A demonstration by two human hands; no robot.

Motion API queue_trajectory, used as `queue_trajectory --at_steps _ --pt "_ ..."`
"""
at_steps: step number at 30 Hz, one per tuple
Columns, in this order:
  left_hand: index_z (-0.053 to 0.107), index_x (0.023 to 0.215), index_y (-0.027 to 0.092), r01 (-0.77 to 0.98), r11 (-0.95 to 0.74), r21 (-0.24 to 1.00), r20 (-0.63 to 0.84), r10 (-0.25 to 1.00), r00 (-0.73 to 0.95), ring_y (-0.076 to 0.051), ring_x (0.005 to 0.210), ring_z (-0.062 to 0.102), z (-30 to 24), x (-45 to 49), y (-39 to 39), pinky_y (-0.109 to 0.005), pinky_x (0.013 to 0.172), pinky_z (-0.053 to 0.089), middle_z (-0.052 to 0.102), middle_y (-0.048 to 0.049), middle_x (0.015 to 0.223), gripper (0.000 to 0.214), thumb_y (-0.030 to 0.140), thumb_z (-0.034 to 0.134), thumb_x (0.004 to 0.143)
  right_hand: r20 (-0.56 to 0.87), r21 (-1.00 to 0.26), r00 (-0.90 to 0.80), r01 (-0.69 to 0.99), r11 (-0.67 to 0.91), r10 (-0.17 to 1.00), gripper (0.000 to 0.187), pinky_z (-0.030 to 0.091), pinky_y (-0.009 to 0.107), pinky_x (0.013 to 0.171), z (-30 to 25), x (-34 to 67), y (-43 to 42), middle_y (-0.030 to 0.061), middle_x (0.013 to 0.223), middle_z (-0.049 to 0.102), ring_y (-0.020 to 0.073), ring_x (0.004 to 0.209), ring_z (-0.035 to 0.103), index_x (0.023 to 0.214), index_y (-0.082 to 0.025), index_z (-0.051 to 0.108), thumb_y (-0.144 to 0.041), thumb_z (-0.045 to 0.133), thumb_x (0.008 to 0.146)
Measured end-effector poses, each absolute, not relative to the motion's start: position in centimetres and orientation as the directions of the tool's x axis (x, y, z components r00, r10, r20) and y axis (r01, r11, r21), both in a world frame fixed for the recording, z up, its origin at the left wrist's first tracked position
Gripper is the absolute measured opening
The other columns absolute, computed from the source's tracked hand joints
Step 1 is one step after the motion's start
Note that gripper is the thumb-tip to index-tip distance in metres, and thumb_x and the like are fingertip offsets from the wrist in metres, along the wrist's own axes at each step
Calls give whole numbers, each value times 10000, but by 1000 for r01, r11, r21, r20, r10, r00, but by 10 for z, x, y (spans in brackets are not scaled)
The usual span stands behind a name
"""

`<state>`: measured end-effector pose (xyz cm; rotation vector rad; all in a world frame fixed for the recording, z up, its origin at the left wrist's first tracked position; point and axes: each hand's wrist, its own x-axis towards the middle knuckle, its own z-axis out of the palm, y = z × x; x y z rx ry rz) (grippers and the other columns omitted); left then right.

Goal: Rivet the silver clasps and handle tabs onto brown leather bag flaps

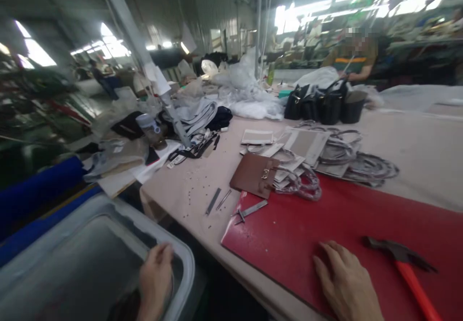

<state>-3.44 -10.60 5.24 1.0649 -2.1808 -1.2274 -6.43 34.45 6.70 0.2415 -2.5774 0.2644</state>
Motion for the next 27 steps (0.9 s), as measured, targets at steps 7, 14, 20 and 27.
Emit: queue_trajectory --at_steps 7,14,20,27 --pt "666 1017 186 380 705 598 427 121 -896 -231 1070 670 129 -177 56 -362 989 531 707 -103 1114 160 227 548 916 615 -98 -785 -170 981 -74 293 521 426 853 58 -60 341 148 1137 675 289 1004 627 1110 -148 649 -324 445 995" --pt "654 1065 149 574 816 62 102 567 -817 -282 1112 603 136 -228 157 -398 949 480 647 -142 1148 139 183 593 945 615 -159 -788 -139 977 -12 237 504 405 881 57 -57 338 123 1136 678 262 1021 622 1092 -171 658 -268 479 970" --pt "672 1027 128 667 744 -48 47 668 -742 -270 1056 612 142 -248 162 -387 965 426 671 -158 1065 248 21 519 864 593 -212 -805 -123 969 28 232 495 425 926 55 -56 335 131 1167 667 263 1059 603 1104 -156 662 -221 499 951" --pt "622 1111 94 620 777 -106 155 629 -762 -298 1071 598 205 -274 152 -406 952 411 646 -188 1090 305 22 438 878 567 -247 -823 -138 959 28 235 496 456 920 55 -56 334 150 1177 653 282 1063 583 1107 -129 664 -208 502 957"
